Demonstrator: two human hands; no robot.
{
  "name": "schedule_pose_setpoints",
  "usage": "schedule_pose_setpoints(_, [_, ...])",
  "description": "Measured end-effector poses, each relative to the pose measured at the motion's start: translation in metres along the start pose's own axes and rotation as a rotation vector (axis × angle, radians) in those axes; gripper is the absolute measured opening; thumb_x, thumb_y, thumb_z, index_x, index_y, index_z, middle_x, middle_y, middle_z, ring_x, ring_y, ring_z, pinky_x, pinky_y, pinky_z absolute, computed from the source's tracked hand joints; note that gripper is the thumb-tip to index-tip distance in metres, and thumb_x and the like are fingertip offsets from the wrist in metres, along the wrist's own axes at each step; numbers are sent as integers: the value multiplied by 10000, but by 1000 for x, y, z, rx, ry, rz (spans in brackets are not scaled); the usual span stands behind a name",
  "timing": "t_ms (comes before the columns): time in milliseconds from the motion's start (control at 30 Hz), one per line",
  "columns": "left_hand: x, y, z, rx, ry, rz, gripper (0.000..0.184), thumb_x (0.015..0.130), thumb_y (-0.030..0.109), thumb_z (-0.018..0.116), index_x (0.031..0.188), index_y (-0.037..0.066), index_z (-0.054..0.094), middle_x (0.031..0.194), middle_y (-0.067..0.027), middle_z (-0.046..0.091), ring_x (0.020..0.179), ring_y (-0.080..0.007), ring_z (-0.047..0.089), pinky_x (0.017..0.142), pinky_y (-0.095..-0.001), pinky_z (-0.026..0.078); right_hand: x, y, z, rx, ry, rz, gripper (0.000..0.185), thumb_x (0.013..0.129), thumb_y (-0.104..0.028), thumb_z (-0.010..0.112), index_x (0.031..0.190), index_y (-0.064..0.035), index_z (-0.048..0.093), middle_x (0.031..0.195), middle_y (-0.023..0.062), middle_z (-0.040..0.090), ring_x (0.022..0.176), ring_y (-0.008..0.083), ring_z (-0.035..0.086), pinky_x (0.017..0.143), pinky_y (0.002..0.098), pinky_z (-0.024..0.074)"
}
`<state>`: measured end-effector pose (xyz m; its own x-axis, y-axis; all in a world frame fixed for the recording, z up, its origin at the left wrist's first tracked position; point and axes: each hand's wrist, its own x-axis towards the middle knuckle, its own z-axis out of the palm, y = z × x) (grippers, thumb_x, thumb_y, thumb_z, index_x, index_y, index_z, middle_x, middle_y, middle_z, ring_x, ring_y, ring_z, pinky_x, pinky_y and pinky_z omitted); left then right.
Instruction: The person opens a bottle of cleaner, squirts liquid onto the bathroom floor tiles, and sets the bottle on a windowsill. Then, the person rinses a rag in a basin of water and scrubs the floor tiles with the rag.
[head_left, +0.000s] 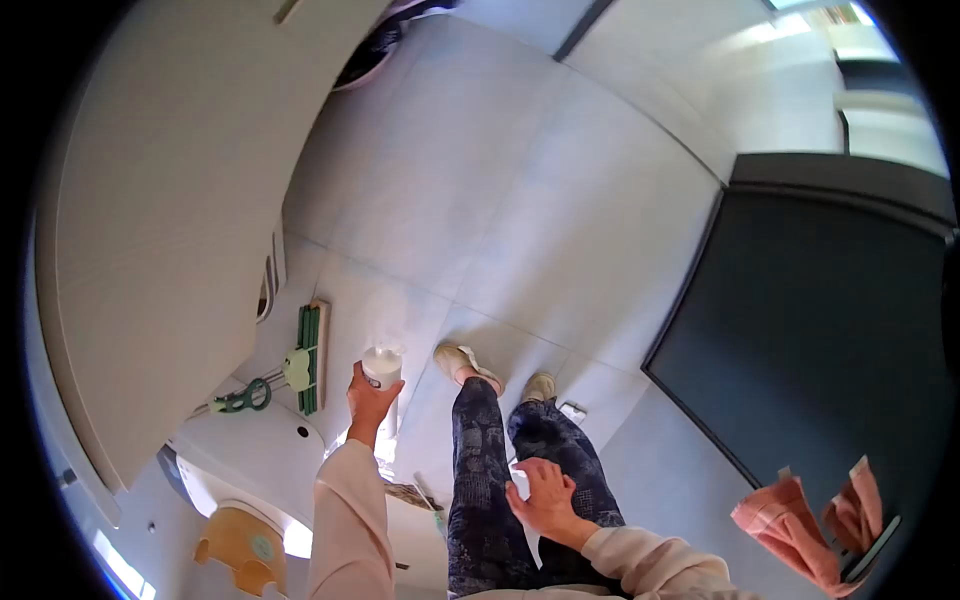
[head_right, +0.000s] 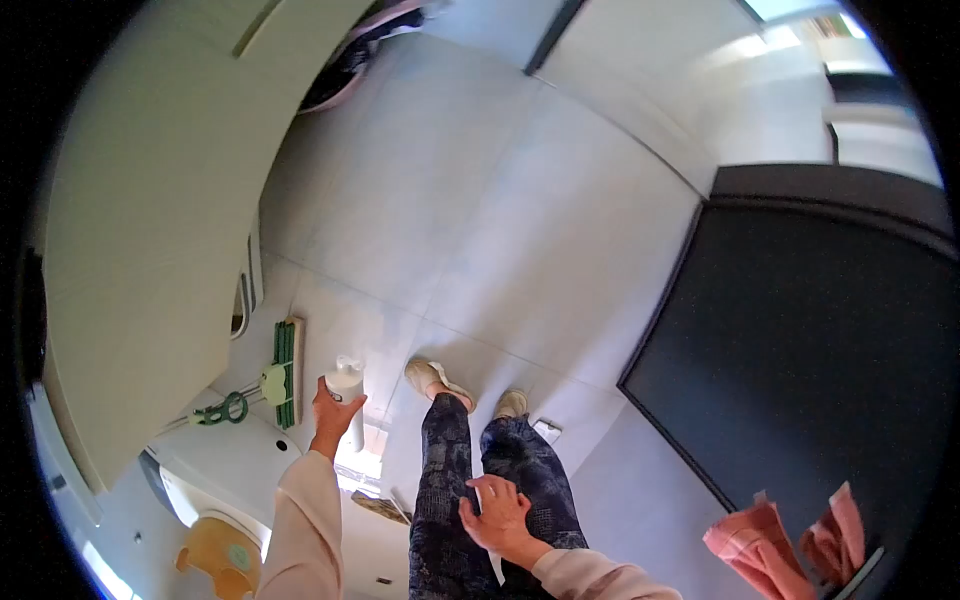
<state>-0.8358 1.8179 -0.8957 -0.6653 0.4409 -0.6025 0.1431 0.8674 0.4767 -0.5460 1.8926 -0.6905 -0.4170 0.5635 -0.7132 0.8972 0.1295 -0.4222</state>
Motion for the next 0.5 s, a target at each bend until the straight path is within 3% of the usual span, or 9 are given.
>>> schedule_pose_setpoints(100, [-23, 51, 44, 159, -109, 88, 732, 558, 290, 832, 1141, 50, 460, 1008, -189, 639, 942, -348, 626, 836, -419, 498, -24, 72, -24, 19, 93, 132, 348, 810, -310, 594, 1116, -150, 555, 1150, 54, 507, 1113, 243, 460, 885, 482, 321])
schedule_pose_setpoints(267, [-75, 158, 171, 304, -289, 416, 681, 574, 285, 825, 1108, 44, 478, 991, -191, 632, 923, -363, 617, 794, -424, 498, -84, 212, -60, 110, 236, 371, 325, 796, -307, 593, 1091, -173, 567, 1123, 32, 521, 1113, 243, 459, 904, 502, 314])
schedule_pose_setpoints(500, [-157, 288, 360, 416, -449, 604, 661, 580, 310, 817, 1072, 38, 469, 964, -190, 631, 889, -381, 607, 756, -438, 493, -179, 355, -65, 326, 200, 666, 333, 810, -340, 567, 1091, -162, 559, 1118, 56, 530, 1107, 267, 462, 894, 521, 320])
